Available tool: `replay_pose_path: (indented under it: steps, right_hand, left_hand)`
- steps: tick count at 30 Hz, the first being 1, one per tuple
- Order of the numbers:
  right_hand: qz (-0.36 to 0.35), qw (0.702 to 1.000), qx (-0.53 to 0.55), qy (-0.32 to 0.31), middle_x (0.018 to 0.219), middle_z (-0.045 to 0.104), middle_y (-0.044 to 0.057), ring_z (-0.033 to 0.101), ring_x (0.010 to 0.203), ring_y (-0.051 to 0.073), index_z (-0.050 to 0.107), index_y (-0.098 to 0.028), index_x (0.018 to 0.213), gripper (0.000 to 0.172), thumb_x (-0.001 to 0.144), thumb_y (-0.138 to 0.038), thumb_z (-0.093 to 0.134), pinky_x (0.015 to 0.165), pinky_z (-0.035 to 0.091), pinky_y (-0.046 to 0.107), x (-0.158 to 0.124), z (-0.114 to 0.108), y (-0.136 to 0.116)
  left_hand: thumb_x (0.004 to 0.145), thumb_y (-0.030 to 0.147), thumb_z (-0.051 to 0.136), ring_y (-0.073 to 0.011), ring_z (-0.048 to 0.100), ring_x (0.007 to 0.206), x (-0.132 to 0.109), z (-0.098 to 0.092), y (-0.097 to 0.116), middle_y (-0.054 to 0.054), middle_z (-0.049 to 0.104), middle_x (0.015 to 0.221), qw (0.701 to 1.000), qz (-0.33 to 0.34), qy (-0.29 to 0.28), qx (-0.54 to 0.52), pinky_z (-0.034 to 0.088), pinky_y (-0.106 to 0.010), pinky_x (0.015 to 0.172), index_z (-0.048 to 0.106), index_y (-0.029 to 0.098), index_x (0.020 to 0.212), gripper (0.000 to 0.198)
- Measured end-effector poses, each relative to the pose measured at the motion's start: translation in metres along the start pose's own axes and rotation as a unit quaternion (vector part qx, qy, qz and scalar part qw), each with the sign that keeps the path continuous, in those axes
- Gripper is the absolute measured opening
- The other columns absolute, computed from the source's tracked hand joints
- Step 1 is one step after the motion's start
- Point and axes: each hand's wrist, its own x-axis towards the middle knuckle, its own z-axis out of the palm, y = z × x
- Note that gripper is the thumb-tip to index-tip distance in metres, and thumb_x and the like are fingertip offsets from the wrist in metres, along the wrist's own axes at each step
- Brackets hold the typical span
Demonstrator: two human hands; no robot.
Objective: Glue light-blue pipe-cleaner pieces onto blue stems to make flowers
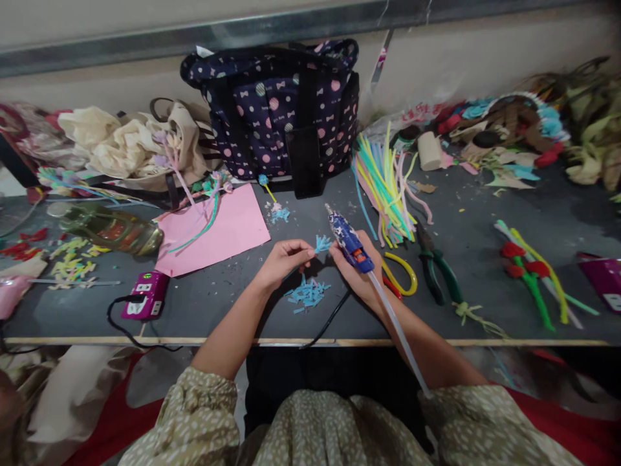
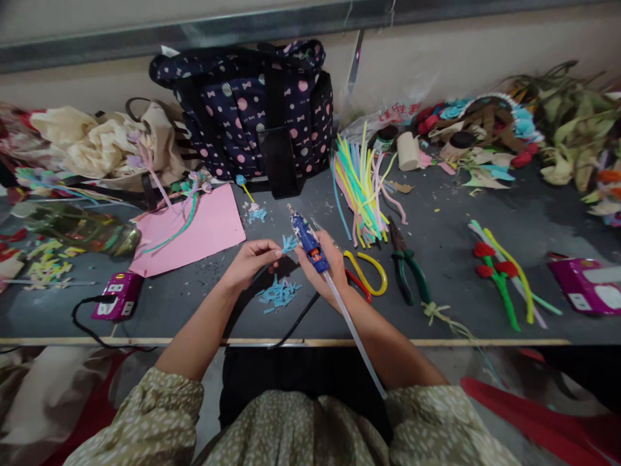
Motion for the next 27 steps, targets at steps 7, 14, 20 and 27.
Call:
replay_pose_path:
  steps: [7, 14, 20, 27]
  right_hand:
    - [0.004, 1.0, 0.013, -0.006, 0.08, 0.065, 0.002, 0.064, 0.076, 0.021, 0.057, -0.024, 0.092, 0.021, 0.085, -0.041, 0.064, 0.072, 0.053, 0.035, -0.0003, -0.0011, -0.001]
    - [-0.005, 1.0, 0.023, 0.001, 0.084, 0.065, 0.002, 0.064, 0.077, 0.019, 0.057, -0.023, 0.092, 0.018, 0.085, -0.038, 0.064, 0.072, 0.053, 0.033, -0.0007, -0.0002, -0.0033]
    - [-0.021, 0.998, 0.047, 0.042, 0.088, 0.067, 0.003, 0.064, 0.078, 0.017, 0.061, -0.022, 0.095, 0.018, 0.086, -0.037, 0.064, 0.073, 0.053, 0.032, 0.0003, -0.0011, -0.0041]
    - [-0.046, 0.995, 0.072, 0.044, 0.087, 0.068, 0.002, 0.065, 0.078, 0.016, 0.062, -0.022, 0.093, 0.014, 0.084, -0.031, 0.068, 0.071, 0.054, 0.031, 0.0007, 0.0001, -0.0021]
  left_hand:
    - [0.075, 0.036, 0.077, -0.0077, 0.052, 0.052, -0.0004, -0.0004, -0.0023, 0.0, 0.06, 0.059, 1.0, 0.011, -0.007, 0.022, 0.041, -0.02, 0.051, 0.07, 0.014, 0.074, 0.023]
    - [0.076, 0.036, 0.076, -0.0079, 0.052, 0.053, -0.0002, -0.0003, -0.0037, -0.001, 0.061, 0.061, 0.999, 0.018, -0.01, 0.03, 0.042, -0.02, 0.051, 0.07, 0.015, 0.075, 0.022]
    - [0.073, 0.04, 0.079, -0.0081, 0.053, 0.053, 0.0015, -0.0031, -0.0032, 0.0, 0.063, 0.064, 0.998, 0.046, 0.029, -0.008, 0.045, -0.021, 0.055, 0.068, 0.015, 0.076, 0.028]
    - [0.073, 0.042, 0.08, -0.0095, 0.057, 0.056, -0.0001, -0.0088, -0.0033, 0.0, 0.064, 0.065, 0.991, 0.113, 0.06, -0.043, 0.048, -0.022, 0.056, 0.067, 0.015, 0.075, 0.029]
